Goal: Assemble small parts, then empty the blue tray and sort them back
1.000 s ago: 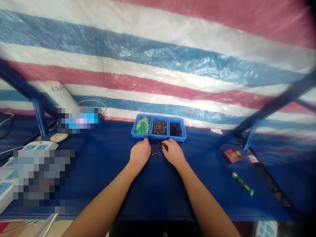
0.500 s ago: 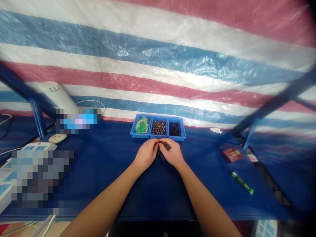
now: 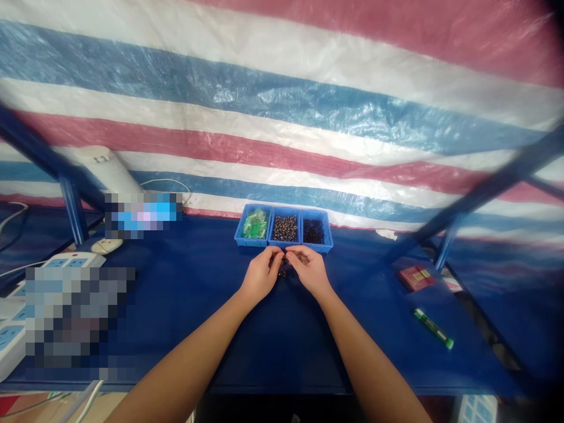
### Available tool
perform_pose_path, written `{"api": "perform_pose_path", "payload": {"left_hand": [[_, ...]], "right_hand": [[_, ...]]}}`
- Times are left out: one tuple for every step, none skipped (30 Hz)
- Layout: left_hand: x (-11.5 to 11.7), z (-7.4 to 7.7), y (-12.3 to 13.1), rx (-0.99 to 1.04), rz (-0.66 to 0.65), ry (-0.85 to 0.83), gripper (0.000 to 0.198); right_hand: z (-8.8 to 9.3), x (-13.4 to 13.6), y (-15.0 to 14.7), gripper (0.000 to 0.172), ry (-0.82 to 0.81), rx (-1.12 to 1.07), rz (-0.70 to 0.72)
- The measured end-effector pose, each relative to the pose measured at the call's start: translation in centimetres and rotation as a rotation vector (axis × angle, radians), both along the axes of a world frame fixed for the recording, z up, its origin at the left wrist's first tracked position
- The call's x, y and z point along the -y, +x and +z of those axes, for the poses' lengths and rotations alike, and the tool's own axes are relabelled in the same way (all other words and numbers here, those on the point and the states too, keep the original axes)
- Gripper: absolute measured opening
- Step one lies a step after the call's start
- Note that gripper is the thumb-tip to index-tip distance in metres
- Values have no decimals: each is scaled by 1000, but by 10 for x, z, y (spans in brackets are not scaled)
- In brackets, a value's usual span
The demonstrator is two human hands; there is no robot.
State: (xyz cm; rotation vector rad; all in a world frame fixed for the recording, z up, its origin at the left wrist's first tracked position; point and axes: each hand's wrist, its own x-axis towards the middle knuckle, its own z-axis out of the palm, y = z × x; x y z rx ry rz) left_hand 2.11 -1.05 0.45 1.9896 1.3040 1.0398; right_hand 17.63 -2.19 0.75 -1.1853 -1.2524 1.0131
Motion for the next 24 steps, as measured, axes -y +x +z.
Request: {"api": "perform_pose_path", "payload": {"left_hand": [[0, 1, 0, -7, 7, -5, 23], [0, 1, -1, -10, 16, -10, 24], [0, 2, -1, -5, 23, -14, 25], [1, 2, -1, 8, 29, -17, 25], [1, 3, 0, 26, 32, -19, 24], [2, 3, 0, 45, 31, -20, 23], [2, 4, 0, 62, 27, -19, 22], [3, 4, 0, 74, 19, -21, 22], [3, 5, 0, 80, 11, -24, 21], [3, 5, 0, 80, 4, -28, 21], [3, 5, 0, 78, -2, -35, 20], [3, 5, 0, 76, -5, -42, 20], [3, 4, 0, 75, -6, -47, 20], [2, 3, 0, 75, -6, -49, 20], [2, 2, 0, 76, -6, -49, 20], [2, 1, 0, 75, -2, -46, 20], [1, 0, 0, 70, 5, -44, 20], [1, -1, 0, 62, 13, -42, 20], [1, -1, 0, 55, 20, -42, 21], [1, -1, 0, 48, 27, -42, 21], [1, -1, -1, 42, 33, -42, 21], [1, -1, -1, 38, 37, -42, 21], [1, 0, -1, 37, 38, -44, 22], [2, 1, -1, 38, 37, -45, 21]], "right_hand": [[0, 1, -1, 24, 2, 7, 0], [1, 1, -1, 24, 6, 12, -2], [1, 1, -1, 23, 12, 15, -5], [0, 1, -2, 23, 19, 16, -12], [0, 1, -1, 23, 24, 17, -19], [0, 1, -1, 23, 28, 17, -27], [-1, 0, 0, 23, 28, 15, -32], [-1, 0, 0, 23, 25, 12, -33], [-1, -1, 1, 23, 20, 8, -33], [-2, -1, 1, 23, 16, 4, -31], [-2, -1, 1, 23, 14, 0, -29], [-2, -1, 1, 23, 13, -3, -27], [-2, -1, 1, 23, 11, -6, -24], [-2, -1, 1, 23, 8, -9, -20], [-2, -1, 0, 24, 4, -10, -14], [-2, -1, 0, 24, 0, -11, -5], [-2, 0, -1, 25, -3, -11, 3], [-2, 0, -1, 25, -5, -11, 12], [-3, 0, -2, 24, -4, -12, 21], [-3, 0, -3, 24, -2, -15, 29], [-4, 1, -3, 24, 0, -20, 34], [-4, 1, -3, 23, 2, -24, 36], [-4, 1, -4, 22, 4, -25, 35], [-4, 1, -3, 22, 6, -25, 30]]}}
